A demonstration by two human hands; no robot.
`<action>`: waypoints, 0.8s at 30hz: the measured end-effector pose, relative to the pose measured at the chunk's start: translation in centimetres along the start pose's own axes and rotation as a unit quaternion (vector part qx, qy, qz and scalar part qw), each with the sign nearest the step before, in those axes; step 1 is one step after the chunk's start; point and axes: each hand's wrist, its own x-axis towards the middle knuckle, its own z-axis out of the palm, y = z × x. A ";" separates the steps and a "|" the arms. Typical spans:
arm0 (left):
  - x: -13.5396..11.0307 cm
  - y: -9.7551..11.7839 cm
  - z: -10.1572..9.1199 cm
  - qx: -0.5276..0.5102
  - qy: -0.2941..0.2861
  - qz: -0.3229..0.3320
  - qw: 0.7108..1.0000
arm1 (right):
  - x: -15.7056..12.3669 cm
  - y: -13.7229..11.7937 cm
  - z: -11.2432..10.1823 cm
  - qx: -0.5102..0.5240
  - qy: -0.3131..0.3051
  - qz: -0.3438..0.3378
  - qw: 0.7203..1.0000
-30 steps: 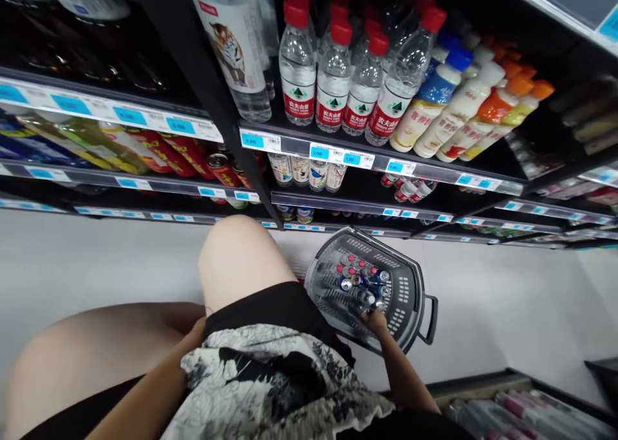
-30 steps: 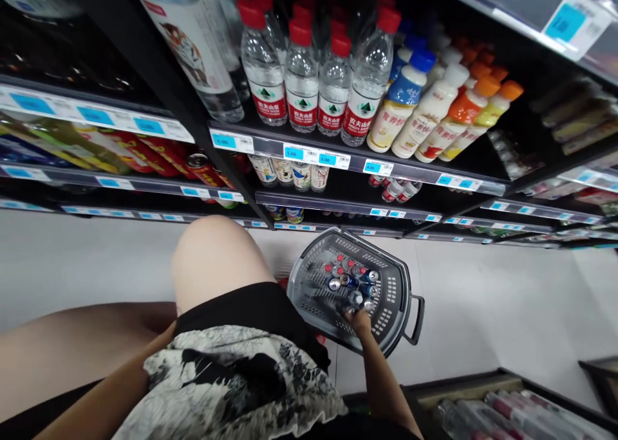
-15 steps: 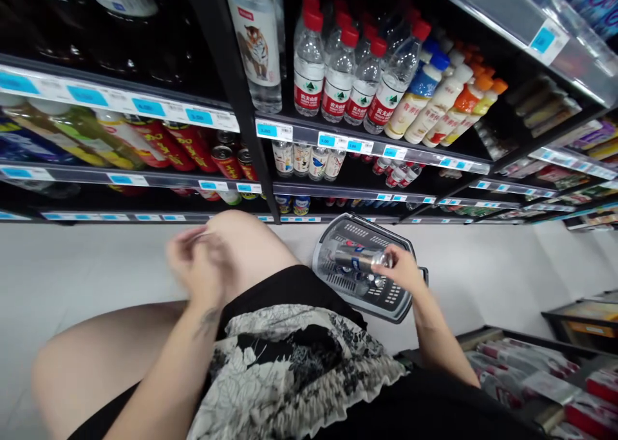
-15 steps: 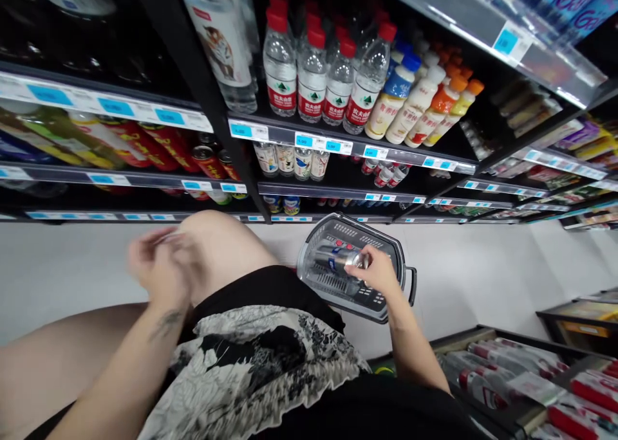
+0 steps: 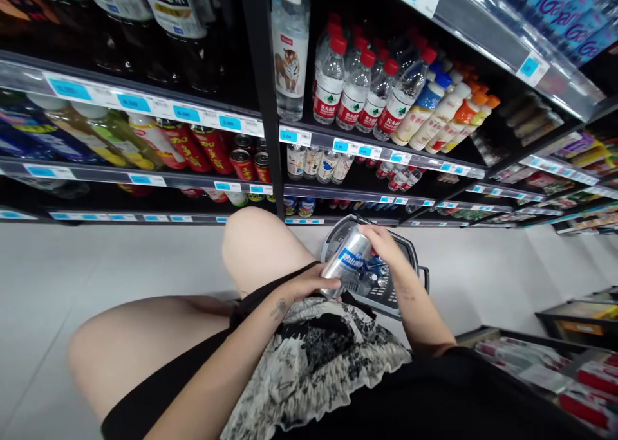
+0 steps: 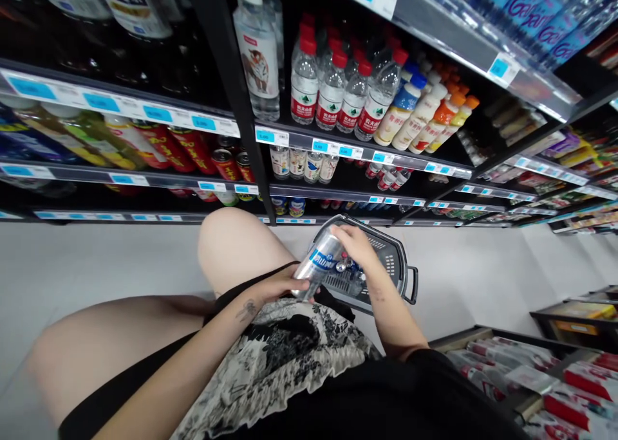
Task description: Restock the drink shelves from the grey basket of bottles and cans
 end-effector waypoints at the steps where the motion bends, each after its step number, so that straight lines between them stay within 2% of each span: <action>1: -0.1 0.2 0.1 0.009 0.016 -0.017 1.000 | 0.3 0.6 1.2 0.013 0.029 0.038 0.999; 3: -0.1 0.6 0.2 0.011 0.041 -0.052 0.998 | 0.9 1.5 2.9 0.053 0.077 0.102 0.990; 5: 0.0 0.9 0.1 0.004 0.048 -0.078 0.996 | 1.5 2.2 3.7 0.083 0.079 0.144 0.983; 9: 0.2 0.8 -0.4 -0.017 0.043 -0.095 0.994 | 2.4 2.8 3.6 0.168 0.073 0.166 0.969; 11: 0.3 0.5 -0.7 -0.031 0.032 -0.089 0.995 | 2.6 2.8 3.6 0.253 0.055 0.179 0.949; 14: 0.2 -0.1 -1.2 -0.049 0.003 -0.064 0.997 | 2.8 2.3 3.9 0.351 -0.004 0.194 0.916; 16: 0.1 -0.6 -1.6 -0.057 -0.016 -0.038 0.998 | 2.8 1.9 4.1 0.363 -0.026 0.194 0.911; 20: 0.0 -1.2 -2.2 -0.054 -0.056 0.005 0.997 | 2.8 1.4 4.3 0.330 -0.044 0.199 0.922; 24: 0.1 -1.5 -2.5 -0.050 -0.085 0.030 0.995 | 3.0 1.3 4.4 0.311 -0.039 0.196 0.929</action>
